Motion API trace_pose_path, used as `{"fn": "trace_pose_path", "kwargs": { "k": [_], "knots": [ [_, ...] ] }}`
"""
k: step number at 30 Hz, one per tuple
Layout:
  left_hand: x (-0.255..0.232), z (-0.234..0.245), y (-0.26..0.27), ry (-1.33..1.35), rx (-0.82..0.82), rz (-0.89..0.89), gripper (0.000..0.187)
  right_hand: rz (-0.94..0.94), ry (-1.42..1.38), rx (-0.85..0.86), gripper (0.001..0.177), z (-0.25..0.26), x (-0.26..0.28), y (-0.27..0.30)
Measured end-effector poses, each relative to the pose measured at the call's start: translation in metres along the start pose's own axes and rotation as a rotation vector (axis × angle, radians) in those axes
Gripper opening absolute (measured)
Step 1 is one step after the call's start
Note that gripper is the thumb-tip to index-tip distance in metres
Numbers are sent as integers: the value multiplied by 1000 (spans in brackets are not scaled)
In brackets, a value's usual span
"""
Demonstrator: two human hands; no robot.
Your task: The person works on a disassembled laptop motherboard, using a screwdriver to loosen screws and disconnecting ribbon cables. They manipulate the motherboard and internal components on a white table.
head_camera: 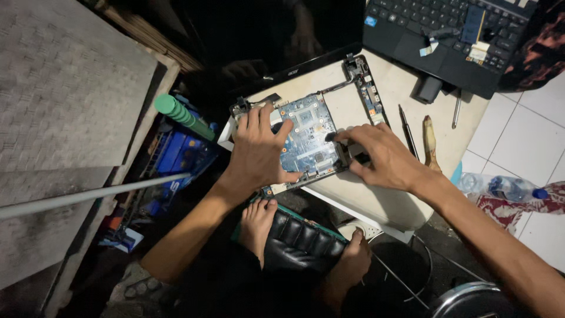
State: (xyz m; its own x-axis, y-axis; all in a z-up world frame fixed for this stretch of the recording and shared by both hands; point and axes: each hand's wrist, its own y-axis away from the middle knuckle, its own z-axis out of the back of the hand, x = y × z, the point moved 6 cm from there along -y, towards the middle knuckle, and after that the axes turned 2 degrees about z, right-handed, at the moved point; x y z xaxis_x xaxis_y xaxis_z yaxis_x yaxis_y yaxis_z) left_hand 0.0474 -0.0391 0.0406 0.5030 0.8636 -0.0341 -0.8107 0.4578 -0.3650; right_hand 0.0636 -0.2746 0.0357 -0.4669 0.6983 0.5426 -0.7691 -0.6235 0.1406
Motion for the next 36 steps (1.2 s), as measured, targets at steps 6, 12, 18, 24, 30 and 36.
{"fn": "trace_pose_path", "kwargs": {
  "k": [6,12,18,24,30,36],
  "knots": [
    [4,-7,4,86,10,1,100,-61,-31,29,45,-10,-4,5],
    [30,2,40,397,-223,171,49,-56,267,34,23,-36,-31,5],
    [63,0,97,711,-123,655,12,-152,493,-40,20,-50,-16,2],
    [43,-51,135,883,-3,996,28,-155,633,-62,34,-54,2,12],
    [39,-50,134,1017,-98,1002,31,-234,749,-45,30,-58,14,11],
    [45,-44,129,1104,-91,931,61,-326,798,28,33,-50,14,7]
  ]
}}
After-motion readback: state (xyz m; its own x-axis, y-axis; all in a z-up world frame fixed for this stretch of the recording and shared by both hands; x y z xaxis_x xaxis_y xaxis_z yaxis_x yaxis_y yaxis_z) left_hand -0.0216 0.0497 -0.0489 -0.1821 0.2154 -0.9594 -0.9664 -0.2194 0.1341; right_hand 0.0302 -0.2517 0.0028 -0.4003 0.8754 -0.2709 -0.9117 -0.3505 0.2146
